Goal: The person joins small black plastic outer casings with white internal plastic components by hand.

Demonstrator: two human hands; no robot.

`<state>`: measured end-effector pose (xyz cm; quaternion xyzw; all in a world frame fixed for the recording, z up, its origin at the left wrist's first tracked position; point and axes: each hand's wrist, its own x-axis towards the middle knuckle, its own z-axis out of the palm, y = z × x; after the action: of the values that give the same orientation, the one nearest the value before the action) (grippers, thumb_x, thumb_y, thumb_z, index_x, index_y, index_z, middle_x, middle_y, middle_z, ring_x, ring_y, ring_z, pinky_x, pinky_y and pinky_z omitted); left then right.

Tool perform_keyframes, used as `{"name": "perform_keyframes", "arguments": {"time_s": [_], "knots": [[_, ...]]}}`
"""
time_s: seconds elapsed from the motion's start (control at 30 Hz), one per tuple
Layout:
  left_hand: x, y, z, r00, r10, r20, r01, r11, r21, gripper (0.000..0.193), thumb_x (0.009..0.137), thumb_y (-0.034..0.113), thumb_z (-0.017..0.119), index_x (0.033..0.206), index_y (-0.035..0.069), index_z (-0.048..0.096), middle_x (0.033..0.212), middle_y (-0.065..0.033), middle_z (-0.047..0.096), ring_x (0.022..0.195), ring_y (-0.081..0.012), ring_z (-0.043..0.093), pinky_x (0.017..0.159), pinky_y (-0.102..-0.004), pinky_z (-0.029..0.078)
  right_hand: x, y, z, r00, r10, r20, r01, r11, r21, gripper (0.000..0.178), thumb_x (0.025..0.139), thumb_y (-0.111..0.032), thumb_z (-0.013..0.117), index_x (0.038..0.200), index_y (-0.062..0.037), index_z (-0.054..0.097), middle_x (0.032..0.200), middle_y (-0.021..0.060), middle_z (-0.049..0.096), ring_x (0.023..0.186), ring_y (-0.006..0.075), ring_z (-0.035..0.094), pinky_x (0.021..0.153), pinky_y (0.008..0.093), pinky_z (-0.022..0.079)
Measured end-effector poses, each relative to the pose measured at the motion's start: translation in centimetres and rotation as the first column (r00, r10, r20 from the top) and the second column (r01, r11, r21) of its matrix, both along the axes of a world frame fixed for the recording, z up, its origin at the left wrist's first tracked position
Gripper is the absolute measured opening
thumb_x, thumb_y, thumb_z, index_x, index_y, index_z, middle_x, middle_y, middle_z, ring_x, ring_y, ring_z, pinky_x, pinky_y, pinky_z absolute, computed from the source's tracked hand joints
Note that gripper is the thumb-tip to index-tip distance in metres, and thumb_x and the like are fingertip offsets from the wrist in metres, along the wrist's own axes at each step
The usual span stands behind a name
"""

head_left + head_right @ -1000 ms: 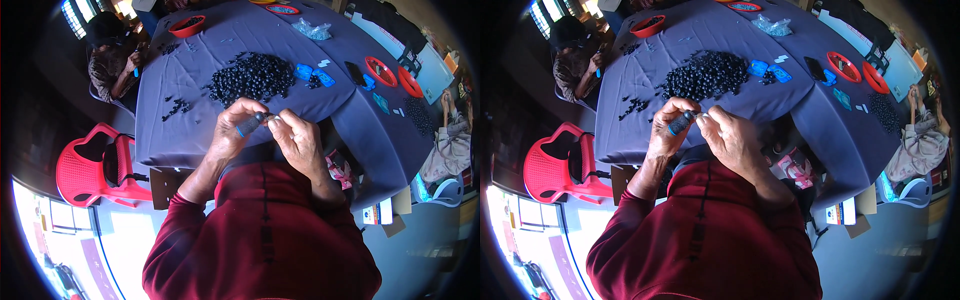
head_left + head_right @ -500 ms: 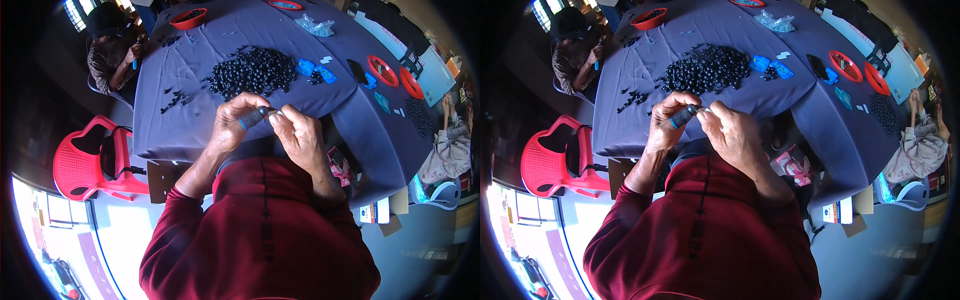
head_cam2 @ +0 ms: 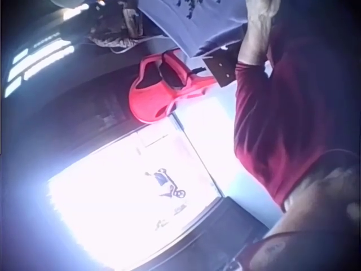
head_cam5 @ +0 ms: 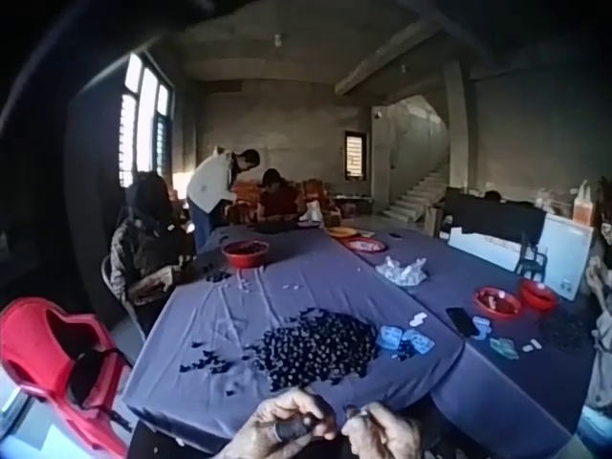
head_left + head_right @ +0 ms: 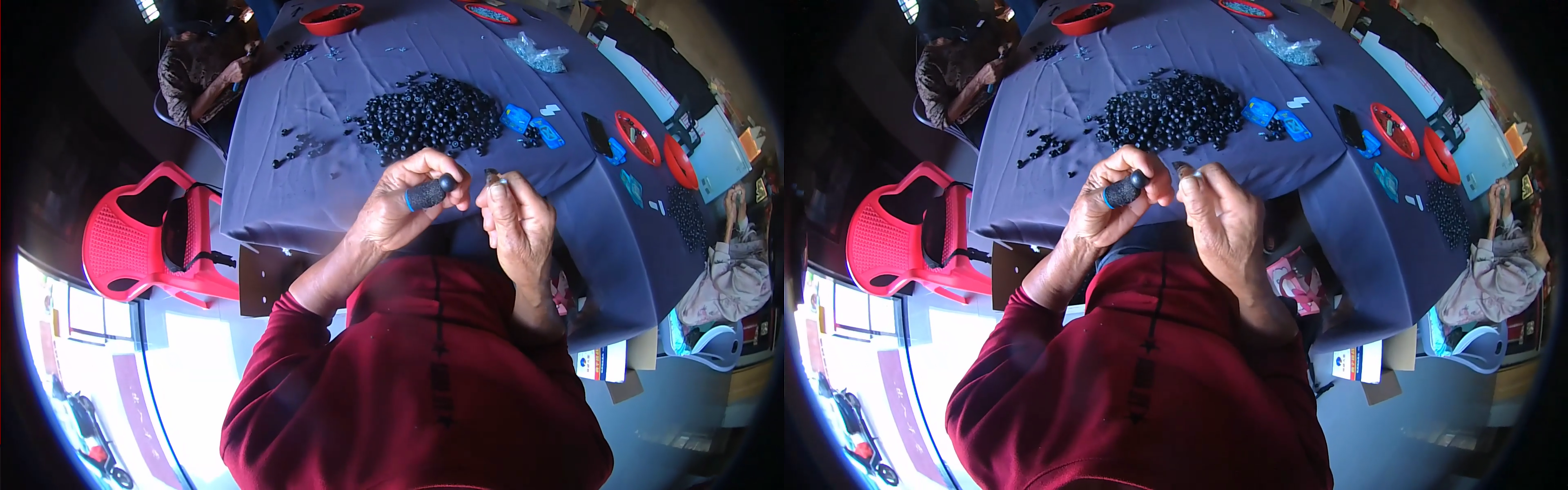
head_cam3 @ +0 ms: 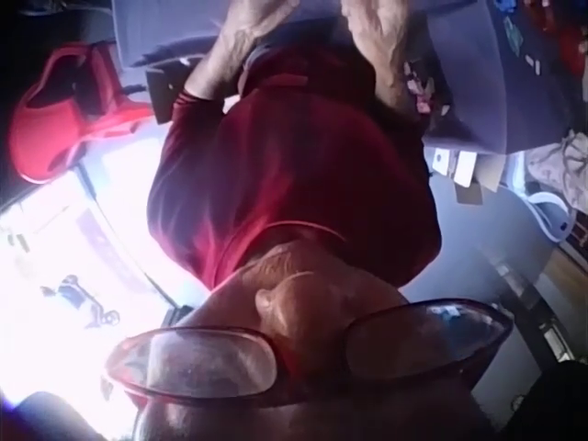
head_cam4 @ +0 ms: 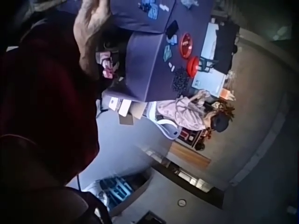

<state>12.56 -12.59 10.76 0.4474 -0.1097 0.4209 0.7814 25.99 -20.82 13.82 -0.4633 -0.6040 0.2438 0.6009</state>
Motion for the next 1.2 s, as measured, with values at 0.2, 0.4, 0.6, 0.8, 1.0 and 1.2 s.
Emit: {"name": "perform_keyframes", "arguments": {"time_s": [0.2, 0.4, 0.6, 0.8, 1.0, 1.2], "knots": [[0.1, -0.4, 0.0, 1.0, -0.003, -0.005, 0.003, 0.999, 0.043, 0.019, 0.081, 0.009, 0.059, 0.095, -0.001, 0.054, 0.088, -0.0103, 0.056, 0.081, -0.0164, 0.054, 0.077, -0.0288, 0.043, -0.7, -0.1, 0.0, 1.0, 0.0, 0.009, -0.001, 0.997, 0.082, 0.031, 0.089, -0.029, 0.048, 0.072, -0.003, 0.05, 0.054, -0.002, 0.045, 0.046, 0.0021, 0.038, 0.041, 0.0185, 0.029], [0.0, -0.6, -0.1, 0.917, 0.356, -0.18, -0.298, 0.911, 0.285, 0.016, 0.079, -0.002, 0.055, 0.095, -0.001, 0.056, 0.091, -0.0055, 0.056, 0.087, -0.0112, 0.052, 0.079, -0.0263, 0.042, -0.3, 0.5, -0.4, 0.991, -0.056, 0.124, 0.042, 0.993, 0.113, 0.028, 0.083, -0.023, 0.059, 0.069, -0.0028, 0.047, 0.054, -0.0026, 0.043, 0.051, 0.005, 0.037, 0.045, 0.0229, 0.032], [0.2, -0.2, -0.3, 0.957, 0.267, -0.11, -0.237, 0.944, 0.231, 0.014, 0.079, 0.003, 0.057, 0.093, -0.001, 0.056, 0.092, -0.0057, 0.056, 0.086, -0.0128, 0.053, 0.08, -0.0275, 0.042, 0.4, 0.6, -0.4, 0.995, 0.075, 0.065, -0.075, 0.997, 0.004, 0.026, 0.084, -0.021, 0.059, 0.069, -0.0039, 0.046, 0.054, -0.0043, 0.041, 0.05, 0.0014, 0.035, 0.042, 0.0195, 0.028], [0.4, -0.1, -0.7, 0.994, 0.072, -0.085, -0.079, 0.994, -0.082, 0.021, 0.08, 0.01, 0.059, 0.098, 0.0, 0.055, 0.087, -0.0065, 0.055, 0.082, -0.0145, 0.052, 0.076, -0.0282, 0.043, 0.3, 0.7, -0.7, 0.991, 0.063, 0.119, -0.067, 0.997, 0.034, 0.025, 0.085, -0.022, 0.057, 0.071, -0.0043, 0.048, 0.053, -0.0051, 0.041, 0.046, 0.0001, 0.033, 0.04, 0.0181, 0.026], [0.3, 0.3, -0.4, 0.992, -0.117, 0.052, 0.125, 0.976, -0.179, 0.029, 0.082, 0.019, 0.057, 0.106, 0.003, 0.053, 0.082, -0.0072, 0.054, 0.082, -0.0172, 0.051, 0.076, -0.0311, 0.042, 0.1, 0.4, -0.4, 0.994, 0.108, 0.017, -0.107, 0.994, -0.022, 0.027, 0.088, -0.027, 0.05, 0.076, -0.0029, 0.052, 0.054, -0.0025, 0.045, 0.043, 0.0012, 0.038, 0.039, 0.0167, 0.03], [-0.2, 1.2, -0.7, 0.989, -0.142, 0.033, 0.145, 0.974, -0.174, 0.03, 0.081, 0.02, 0.059, 0.104, 0.001, 0.052, 0.083, -0.0094, 0.057, 0.078, -0.0194, 0.054, 0.074, -0.0332, 0.044, -0.3, 0.3, -0.2, 0.991, 0.135, 0.015, -0.134, 0.991, -0.028, 0.026, 0.088, -0.026, 0.05, 0.076, -0.0029, 0.052, 0.054, -0.0024, 0.045, 0.044, 0.0011, 0.038, 0.039, 0.0166, 0.03]]}}
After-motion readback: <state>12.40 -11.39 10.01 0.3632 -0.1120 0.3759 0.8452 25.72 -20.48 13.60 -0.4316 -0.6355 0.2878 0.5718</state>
